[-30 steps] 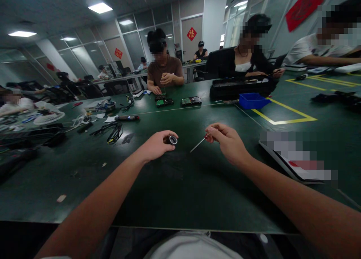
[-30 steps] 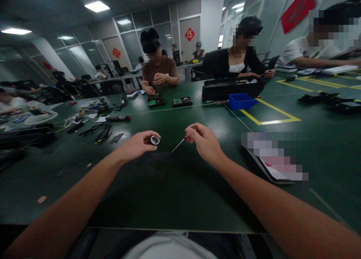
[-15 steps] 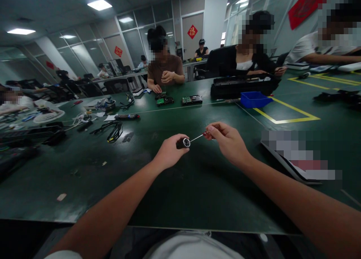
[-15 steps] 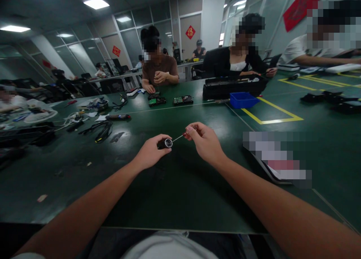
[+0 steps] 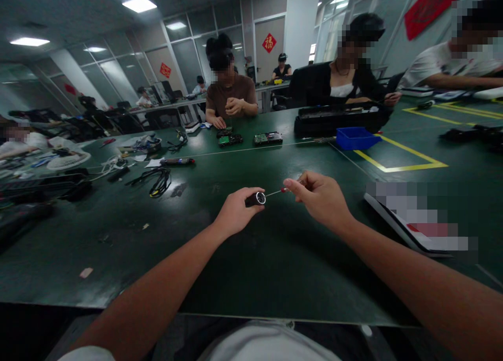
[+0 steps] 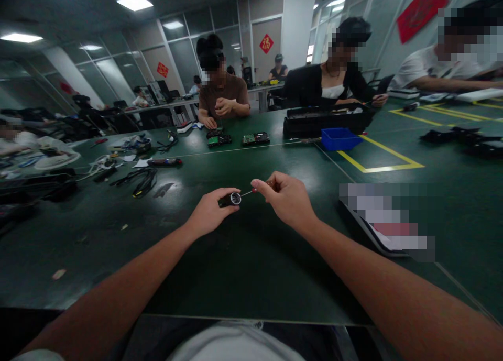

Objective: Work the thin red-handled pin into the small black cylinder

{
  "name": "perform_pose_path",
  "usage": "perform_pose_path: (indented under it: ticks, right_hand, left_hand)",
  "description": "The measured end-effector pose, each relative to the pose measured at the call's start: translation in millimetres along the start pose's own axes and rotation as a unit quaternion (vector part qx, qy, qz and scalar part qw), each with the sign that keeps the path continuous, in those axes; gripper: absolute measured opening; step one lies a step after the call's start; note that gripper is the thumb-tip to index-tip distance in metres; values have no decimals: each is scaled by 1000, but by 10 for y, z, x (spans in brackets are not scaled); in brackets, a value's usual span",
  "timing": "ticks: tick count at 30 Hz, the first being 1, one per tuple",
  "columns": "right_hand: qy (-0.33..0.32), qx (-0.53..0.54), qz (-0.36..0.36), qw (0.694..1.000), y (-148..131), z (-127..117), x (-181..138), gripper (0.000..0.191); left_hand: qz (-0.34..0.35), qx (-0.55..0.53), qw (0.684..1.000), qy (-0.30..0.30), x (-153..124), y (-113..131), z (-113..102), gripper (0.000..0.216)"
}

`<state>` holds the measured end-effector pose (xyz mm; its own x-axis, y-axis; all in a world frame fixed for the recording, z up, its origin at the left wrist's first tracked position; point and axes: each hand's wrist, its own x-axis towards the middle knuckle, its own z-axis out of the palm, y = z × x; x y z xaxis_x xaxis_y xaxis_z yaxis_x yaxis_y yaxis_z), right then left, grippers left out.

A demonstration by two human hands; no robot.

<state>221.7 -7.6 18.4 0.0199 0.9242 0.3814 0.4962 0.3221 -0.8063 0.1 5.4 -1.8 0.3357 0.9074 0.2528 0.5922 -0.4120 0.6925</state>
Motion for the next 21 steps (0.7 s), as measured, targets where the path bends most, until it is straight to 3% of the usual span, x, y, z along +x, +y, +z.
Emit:
perform_pose_path:
  ticks: [21]
  right_hand:
    - [-89,7,-81,993,9,5,-18,16]
  left_hand:
    - [10,10,1000,-1,-4,-32,-25,40]
